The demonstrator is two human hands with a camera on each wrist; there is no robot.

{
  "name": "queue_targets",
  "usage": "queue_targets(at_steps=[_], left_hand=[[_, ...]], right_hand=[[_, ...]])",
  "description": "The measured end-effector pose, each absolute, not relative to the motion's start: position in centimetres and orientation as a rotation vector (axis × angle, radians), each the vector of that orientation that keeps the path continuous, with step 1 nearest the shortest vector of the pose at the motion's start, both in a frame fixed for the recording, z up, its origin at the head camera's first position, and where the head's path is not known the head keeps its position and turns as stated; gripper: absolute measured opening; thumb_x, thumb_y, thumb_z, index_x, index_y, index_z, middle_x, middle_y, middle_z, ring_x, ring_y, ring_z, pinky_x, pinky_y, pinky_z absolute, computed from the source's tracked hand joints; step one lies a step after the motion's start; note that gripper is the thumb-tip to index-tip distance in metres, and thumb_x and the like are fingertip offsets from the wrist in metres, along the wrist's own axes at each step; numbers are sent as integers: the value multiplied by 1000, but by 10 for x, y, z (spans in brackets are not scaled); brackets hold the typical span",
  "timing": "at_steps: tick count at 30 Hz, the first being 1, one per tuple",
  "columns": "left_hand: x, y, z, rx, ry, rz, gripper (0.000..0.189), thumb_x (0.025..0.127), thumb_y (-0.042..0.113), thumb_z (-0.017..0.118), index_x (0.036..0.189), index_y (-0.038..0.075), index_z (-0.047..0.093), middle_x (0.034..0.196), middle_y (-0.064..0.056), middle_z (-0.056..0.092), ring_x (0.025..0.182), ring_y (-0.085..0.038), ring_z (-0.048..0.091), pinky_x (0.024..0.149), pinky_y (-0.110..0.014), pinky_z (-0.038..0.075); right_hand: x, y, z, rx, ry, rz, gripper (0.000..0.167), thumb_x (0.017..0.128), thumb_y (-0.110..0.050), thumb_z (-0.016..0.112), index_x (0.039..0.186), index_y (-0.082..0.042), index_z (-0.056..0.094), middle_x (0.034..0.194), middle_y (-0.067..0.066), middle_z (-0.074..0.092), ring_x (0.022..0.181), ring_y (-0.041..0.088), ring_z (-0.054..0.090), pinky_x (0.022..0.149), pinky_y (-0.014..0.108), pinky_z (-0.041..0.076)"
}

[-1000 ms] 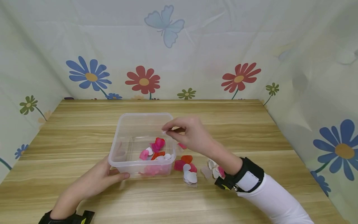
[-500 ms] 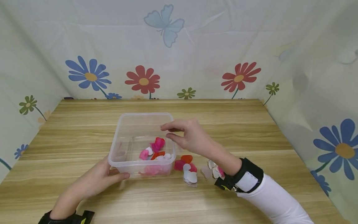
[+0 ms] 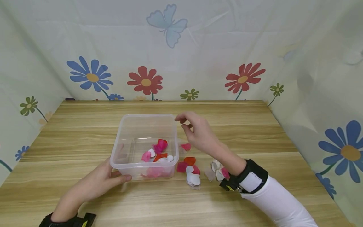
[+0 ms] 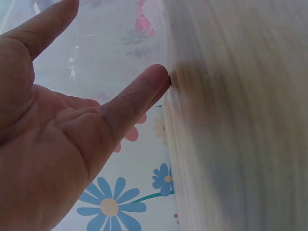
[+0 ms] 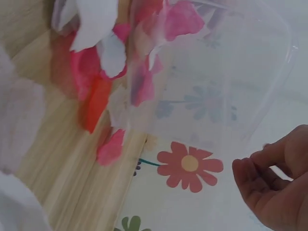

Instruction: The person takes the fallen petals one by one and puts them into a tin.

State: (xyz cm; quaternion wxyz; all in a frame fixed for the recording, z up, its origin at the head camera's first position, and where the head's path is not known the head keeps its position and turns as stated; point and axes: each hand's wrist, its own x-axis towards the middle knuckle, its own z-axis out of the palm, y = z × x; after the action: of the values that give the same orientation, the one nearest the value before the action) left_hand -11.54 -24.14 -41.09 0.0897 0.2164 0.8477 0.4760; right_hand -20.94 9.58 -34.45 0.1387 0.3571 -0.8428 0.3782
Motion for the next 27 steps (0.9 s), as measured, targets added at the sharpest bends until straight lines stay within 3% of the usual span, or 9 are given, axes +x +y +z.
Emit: queue_targets(at_steps=[5,14,20,27], left_hand=[[-116,-241,-411,645,2537,1405,107,93,21,80,165,36,2,158,-24,32,129,-40,53,96,-46,54],[-116,-243,-413,652,2523,1421,104,93,19,79,165,30,5,156,-25,36,130,-41,52,96,-44,54],[-116,-243,-413,655,2535,1414,98,93,21,79,165,21,12,152,-23,42,130,-40,52,98,-47,52],[-117,-242,-412,650,2535,1441,100,92,21,80,165,24,12,152,-22,42,129,-40,53,97,-46,53]], right_hand=[[-216,100,-352,939,-2717,929,20,92,11,64,111,2,66,105,12,65,90,25,60,79,34,56],[-228,103,-372,980,-3077,758,22,90,0,75,111,4,68,107,17,66,100,33,61,89,41,54],[-234,103,-382,1037,-3136,647,19,87,0,76,104,-1,69,100,10,65,92,25,60,86,38,54],[-238,104,-391,1090,-3139,634,19,81,6,77,95,-4,68,87,5,64,81,18,57,75,30,53]])
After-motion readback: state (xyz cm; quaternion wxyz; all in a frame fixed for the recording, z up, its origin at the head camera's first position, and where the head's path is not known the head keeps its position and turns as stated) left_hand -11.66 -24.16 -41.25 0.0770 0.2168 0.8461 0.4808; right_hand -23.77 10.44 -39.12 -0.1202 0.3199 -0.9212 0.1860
